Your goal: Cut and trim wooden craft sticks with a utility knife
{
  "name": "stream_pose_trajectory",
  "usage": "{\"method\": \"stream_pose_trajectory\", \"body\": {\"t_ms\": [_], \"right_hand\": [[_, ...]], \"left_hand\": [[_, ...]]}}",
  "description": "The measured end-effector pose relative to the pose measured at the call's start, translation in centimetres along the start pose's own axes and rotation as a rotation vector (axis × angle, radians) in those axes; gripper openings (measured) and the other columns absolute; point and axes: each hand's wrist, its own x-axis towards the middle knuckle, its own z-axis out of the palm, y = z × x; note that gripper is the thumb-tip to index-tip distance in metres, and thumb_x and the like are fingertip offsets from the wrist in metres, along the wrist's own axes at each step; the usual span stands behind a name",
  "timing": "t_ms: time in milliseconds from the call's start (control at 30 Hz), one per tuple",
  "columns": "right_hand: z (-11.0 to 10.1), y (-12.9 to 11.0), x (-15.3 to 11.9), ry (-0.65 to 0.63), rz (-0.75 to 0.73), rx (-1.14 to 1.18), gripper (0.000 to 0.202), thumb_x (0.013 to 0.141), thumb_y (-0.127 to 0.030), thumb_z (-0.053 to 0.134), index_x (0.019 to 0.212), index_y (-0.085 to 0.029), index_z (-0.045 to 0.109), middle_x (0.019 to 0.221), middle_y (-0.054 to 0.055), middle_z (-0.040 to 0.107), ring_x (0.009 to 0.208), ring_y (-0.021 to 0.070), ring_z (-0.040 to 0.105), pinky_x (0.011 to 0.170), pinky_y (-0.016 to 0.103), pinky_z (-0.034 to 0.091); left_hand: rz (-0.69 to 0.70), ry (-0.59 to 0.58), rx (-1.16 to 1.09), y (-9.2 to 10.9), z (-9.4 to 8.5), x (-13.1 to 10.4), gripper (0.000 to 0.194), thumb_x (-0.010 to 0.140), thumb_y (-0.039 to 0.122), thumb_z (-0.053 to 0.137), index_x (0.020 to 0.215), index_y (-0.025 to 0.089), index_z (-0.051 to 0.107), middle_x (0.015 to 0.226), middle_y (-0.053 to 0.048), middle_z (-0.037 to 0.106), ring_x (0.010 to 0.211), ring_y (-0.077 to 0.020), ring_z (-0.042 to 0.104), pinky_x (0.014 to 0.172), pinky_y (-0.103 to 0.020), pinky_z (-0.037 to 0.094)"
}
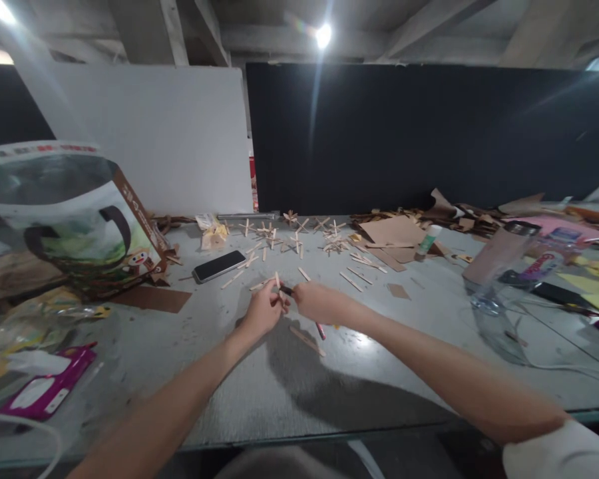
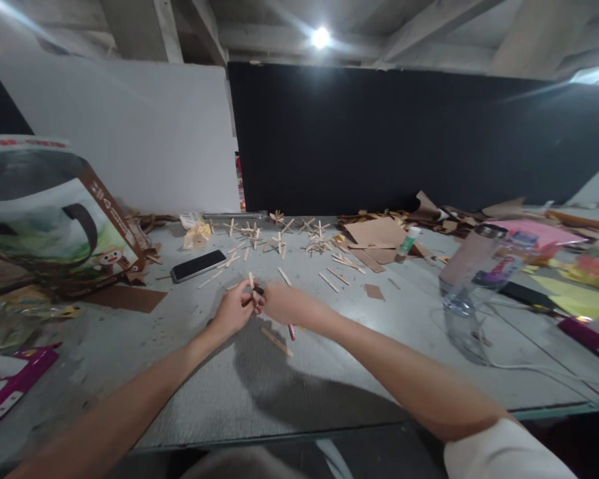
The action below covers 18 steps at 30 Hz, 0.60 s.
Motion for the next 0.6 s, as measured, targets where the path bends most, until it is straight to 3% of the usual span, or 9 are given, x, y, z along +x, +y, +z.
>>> {"method": "stream_pose_trajectory", "body": {"t_ms": [133, 367, 600], "right_hand": [[-0.7, 1.4, 0.8, -0.055, -0.073, -0.063, 0.019, 0.080, -0.004, 0.067, 0.066, -0.017, 0.070, 0.068, 0.010, 0.072, 0.075, 0.0255, 0.071, 0.078, 0.035, 0.053], [2.9, -1.3, 0.1, 0.001, -0.114, -0.173, 0.025, 0.087, 0.001, 0.054, 0.083, -0.012, 0.075, 0.096, 0.018, 0.078, 0.097, 0.0305, 0.072, 0.098, 0.051, 0.053], [-0.1, 2.8, 1.5, -0.060, -0.232, -0.180, 0.017, 0.070, 0.001, 0.069, 0.063, -0.014, 0.068, 0.069, 0.006, 0.074, 0.070, 0.0196, 0.070, 0.079, 0.031, 0.055]], "left_hand": [[0.001, 0.008, -0.005, -0.2, 0.0, 0.1, 0.025, 0.073, 0.018, 0.064, 0.097, 0.020, 0.057, 0.062, 0.003, 0.070, 0.054, -0.0144, 0.067, 0.056, -0.023, 0.051], [0.005, 0.000, 0.031, 0.0, -0.3, 0.0, 0.034, 0.072, 0.015, 0.061, 0.106, 0.018, 0.059, 0.063, 0.002, 0.071, 0.054, -0.0154, 0.067, 0.055, -0.023, 0.050], [0.021, -0.011, 0.067, -0.4, -0.1, 0.0, 0.028, 0.073, 0.018, 0.063, 0.100, 0.019, 0.057, 0.063, 0.003, 0.070, 0.056, -0.0160, 0.068, 0.058, -0.024, 0.050]]}}
